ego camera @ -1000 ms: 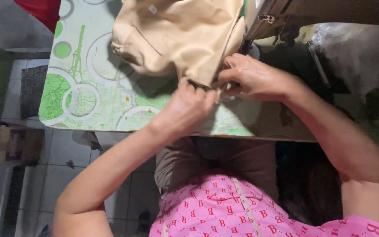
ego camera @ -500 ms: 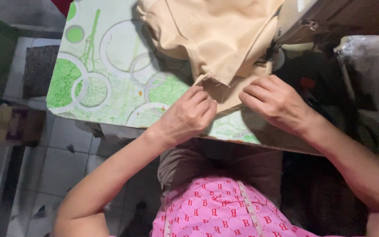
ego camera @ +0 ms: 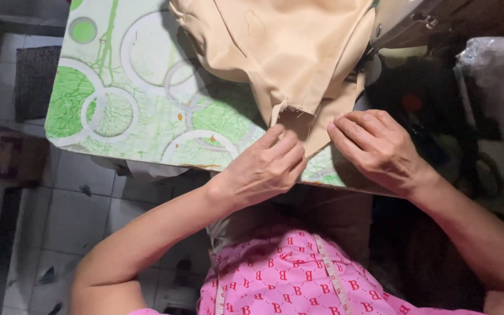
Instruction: Measuring a piece of beige fabric with a tape measure and aligning it under a sewing machine needle for stitching.
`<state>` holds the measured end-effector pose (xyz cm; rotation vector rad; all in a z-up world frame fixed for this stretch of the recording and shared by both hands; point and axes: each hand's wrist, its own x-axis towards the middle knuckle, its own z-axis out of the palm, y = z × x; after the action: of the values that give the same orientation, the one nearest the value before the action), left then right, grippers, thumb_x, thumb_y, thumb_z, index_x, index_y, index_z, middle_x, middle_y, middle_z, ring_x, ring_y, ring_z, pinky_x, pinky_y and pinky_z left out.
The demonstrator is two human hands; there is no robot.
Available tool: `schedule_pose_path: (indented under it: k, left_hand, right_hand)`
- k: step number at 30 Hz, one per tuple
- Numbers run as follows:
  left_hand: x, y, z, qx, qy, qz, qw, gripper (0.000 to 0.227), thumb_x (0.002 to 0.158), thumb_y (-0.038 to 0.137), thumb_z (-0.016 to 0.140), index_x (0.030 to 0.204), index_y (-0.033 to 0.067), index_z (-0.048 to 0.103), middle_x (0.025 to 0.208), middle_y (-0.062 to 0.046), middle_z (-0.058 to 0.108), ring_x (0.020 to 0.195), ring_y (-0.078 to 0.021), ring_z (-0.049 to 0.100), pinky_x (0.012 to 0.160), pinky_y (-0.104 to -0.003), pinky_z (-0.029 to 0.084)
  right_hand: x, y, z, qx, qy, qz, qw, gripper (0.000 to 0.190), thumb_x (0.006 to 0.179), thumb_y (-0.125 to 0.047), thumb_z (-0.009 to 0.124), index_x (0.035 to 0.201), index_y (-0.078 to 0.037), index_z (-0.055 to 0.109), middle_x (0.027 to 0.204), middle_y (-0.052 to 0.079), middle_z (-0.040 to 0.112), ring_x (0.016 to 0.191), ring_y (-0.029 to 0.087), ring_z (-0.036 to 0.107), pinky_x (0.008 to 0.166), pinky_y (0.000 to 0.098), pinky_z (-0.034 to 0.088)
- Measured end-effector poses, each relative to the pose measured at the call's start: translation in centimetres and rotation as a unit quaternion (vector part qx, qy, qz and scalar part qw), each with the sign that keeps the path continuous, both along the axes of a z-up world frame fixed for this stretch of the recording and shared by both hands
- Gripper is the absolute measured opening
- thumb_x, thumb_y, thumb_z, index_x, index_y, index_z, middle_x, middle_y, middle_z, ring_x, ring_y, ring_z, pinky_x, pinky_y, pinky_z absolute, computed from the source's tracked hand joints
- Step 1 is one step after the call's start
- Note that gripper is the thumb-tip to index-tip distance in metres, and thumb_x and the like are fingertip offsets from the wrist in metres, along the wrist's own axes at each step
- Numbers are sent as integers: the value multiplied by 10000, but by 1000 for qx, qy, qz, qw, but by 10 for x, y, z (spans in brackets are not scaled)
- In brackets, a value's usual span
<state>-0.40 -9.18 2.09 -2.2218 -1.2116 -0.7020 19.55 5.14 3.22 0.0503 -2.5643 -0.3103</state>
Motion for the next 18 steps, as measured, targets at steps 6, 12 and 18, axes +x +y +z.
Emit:
schedule_pose_path:
  k: [6,12,18]
  left_hand:
    - [-3,15,0,-3,-9,9,1000,69,901,-65,579,860,-65,634,739,-248,600,758,-384,684,1041,-567,510]
    - [-7,-3,-14,-37,-50,-4,998,101,973,10,582,926,-44,653,855,-233,621,896,-379,696,1018,-552,544]
    - [-16,-5,-18,-18,-91,-65,994,207,1016,19,533,855,-7,660,747,-131,538,803,-291,641,976,-502,560]
  right_hand:
    - [-1,-3,-1,-11,16,-28,999,221,1105,-63,539,987,-1,715,946,154,654,875,310,650,733,400,548]
    - [10,-12,-2,-35,16,-40,998,269,1106,-60,478,1033,5,729,995,167,671,877,324,659,707,400,551]
    - [14,-13,-8,-85,27,-63,994,215,1062,-13,532,1069,-3,747,1053,156,710,896,321,682,731,376,549]
